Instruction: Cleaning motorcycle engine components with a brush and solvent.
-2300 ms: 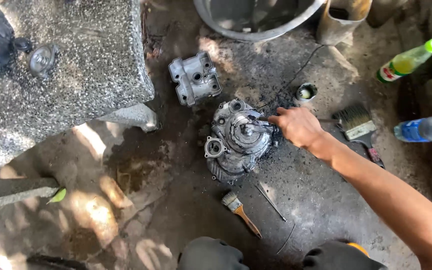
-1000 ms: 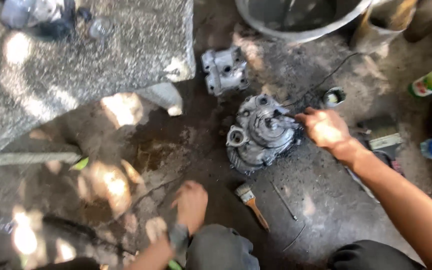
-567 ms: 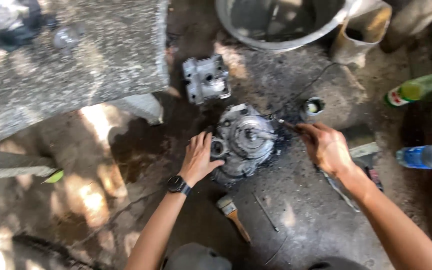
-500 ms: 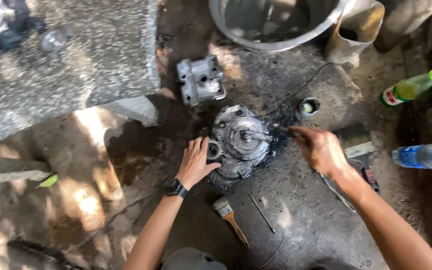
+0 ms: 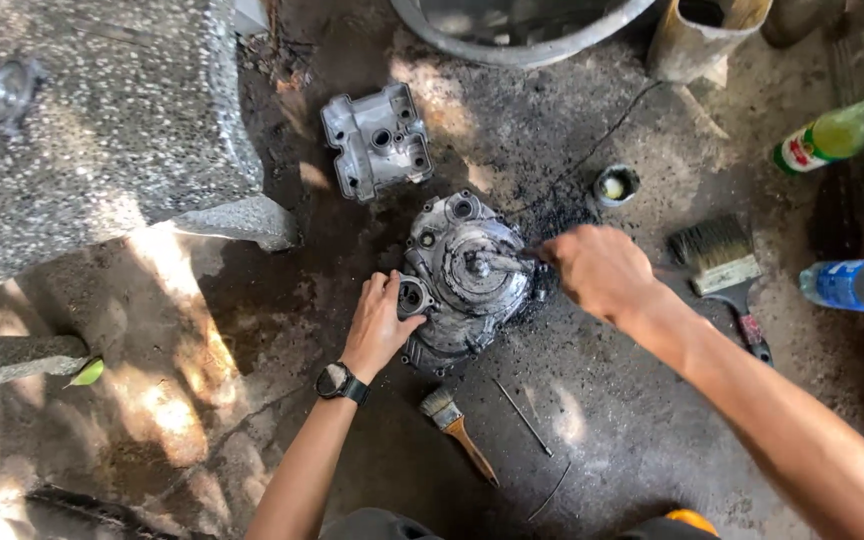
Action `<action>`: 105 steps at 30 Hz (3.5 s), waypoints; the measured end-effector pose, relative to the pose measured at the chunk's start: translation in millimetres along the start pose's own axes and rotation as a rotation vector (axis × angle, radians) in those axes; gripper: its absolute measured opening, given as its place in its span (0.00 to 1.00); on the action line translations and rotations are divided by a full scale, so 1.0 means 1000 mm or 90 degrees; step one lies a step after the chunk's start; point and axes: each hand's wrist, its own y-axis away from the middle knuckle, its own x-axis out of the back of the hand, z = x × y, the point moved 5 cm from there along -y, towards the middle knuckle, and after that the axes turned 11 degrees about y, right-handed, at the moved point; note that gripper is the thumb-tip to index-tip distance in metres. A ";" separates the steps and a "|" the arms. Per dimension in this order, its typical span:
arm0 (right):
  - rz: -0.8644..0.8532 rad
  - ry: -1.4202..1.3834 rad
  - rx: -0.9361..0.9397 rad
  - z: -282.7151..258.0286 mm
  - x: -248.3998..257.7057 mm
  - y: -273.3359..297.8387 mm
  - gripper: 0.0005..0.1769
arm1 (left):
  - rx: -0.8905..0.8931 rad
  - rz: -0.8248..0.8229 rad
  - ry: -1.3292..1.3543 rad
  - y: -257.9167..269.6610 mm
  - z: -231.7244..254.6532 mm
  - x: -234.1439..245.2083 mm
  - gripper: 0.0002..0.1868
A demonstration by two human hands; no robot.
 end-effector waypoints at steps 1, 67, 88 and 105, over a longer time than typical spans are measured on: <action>-0.001 -0.012 -0.015 -0.001 -0.001 -0.004 0.15 | -0.001 -0.004 -0.016 0.000 -0.001 -0.001 0.45; 0.294 -0.519 -0.075 0.065 -0.132 -0.010 0.15 | 0.050 -0.134 -0.168 -0.019 0.011 -0.008 0.48; 0.142 -0.663 -0.109 0.072 -0.165 -0.026 0.16 | 0.148 -0.159 -0.159 -0.019 0.018 -0.007 0.49; 0.108 -0.582 -0.068 0.073 -0.133 -0.017 0.14 | 0.192 -0.163 -0.168 -0.021 0.025 -0.006 0.49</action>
